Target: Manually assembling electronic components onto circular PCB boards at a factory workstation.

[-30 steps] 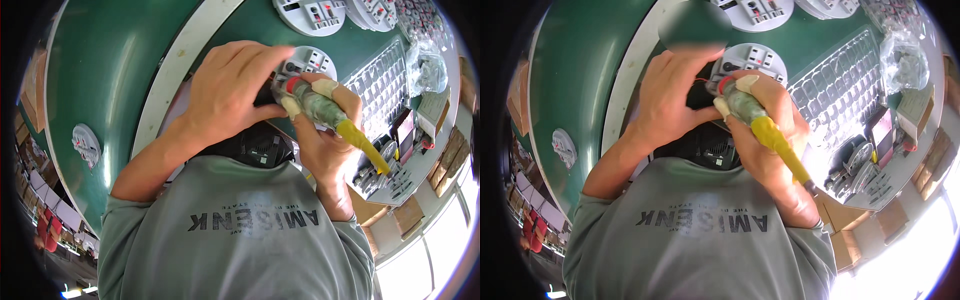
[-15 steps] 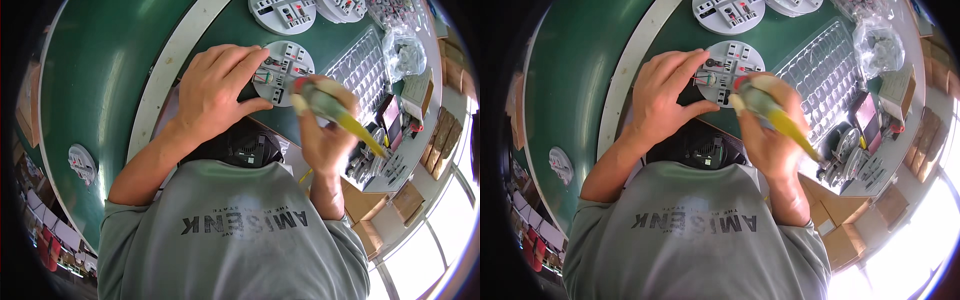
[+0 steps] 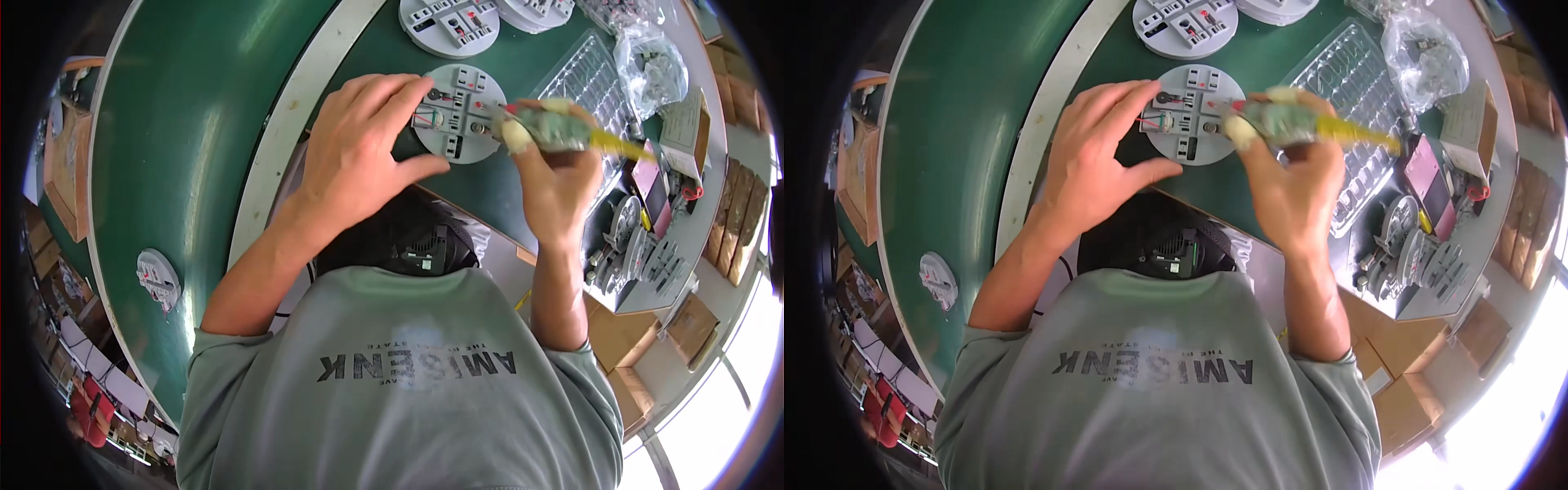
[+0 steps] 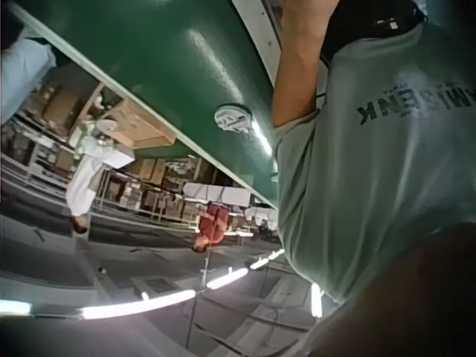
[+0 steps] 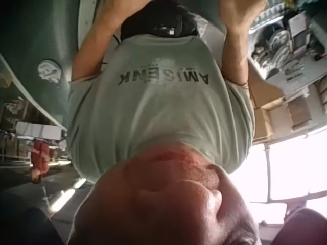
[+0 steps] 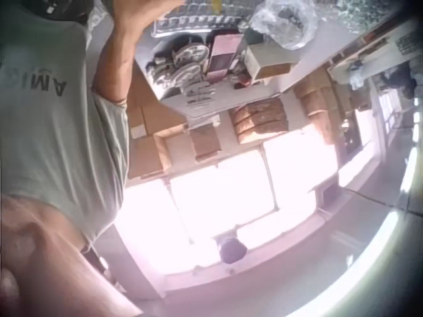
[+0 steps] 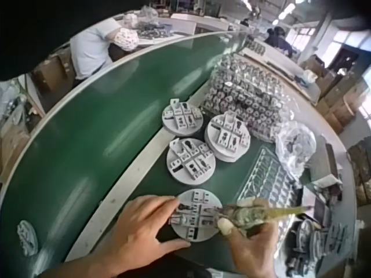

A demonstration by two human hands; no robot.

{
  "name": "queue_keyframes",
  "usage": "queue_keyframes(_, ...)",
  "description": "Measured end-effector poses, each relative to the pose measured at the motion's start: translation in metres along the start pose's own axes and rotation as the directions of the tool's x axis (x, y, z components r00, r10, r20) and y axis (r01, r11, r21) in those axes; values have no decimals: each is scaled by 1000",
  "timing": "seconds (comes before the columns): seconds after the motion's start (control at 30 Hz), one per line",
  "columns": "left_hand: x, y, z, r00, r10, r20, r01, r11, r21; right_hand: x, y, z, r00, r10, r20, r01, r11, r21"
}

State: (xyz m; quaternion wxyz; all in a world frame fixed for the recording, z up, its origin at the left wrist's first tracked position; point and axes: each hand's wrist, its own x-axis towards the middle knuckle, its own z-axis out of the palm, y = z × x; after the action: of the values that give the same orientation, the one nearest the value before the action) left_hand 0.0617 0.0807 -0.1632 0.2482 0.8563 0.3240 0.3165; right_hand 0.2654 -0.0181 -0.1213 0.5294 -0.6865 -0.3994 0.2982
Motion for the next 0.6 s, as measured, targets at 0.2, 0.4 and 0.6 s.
queue_keyframes(0.2, 10, 20, 2, 997, -69, 35, 64, 988, 141, -10, 9, 5, 968, -253, 8, 252, 960, -123)
queue_keyframes(0.4, 13, -4, 11, 996, -49, 78, 47, 999, 17, 16, 9, 4, 908, -302, 291, 390, 863, -322)
queue_keyframes(0.6, 19, -1, 10, 994, -29, 108, 27, 999, 20, 24, 3, -2, 941, -205, 269, 280, 918, -281)
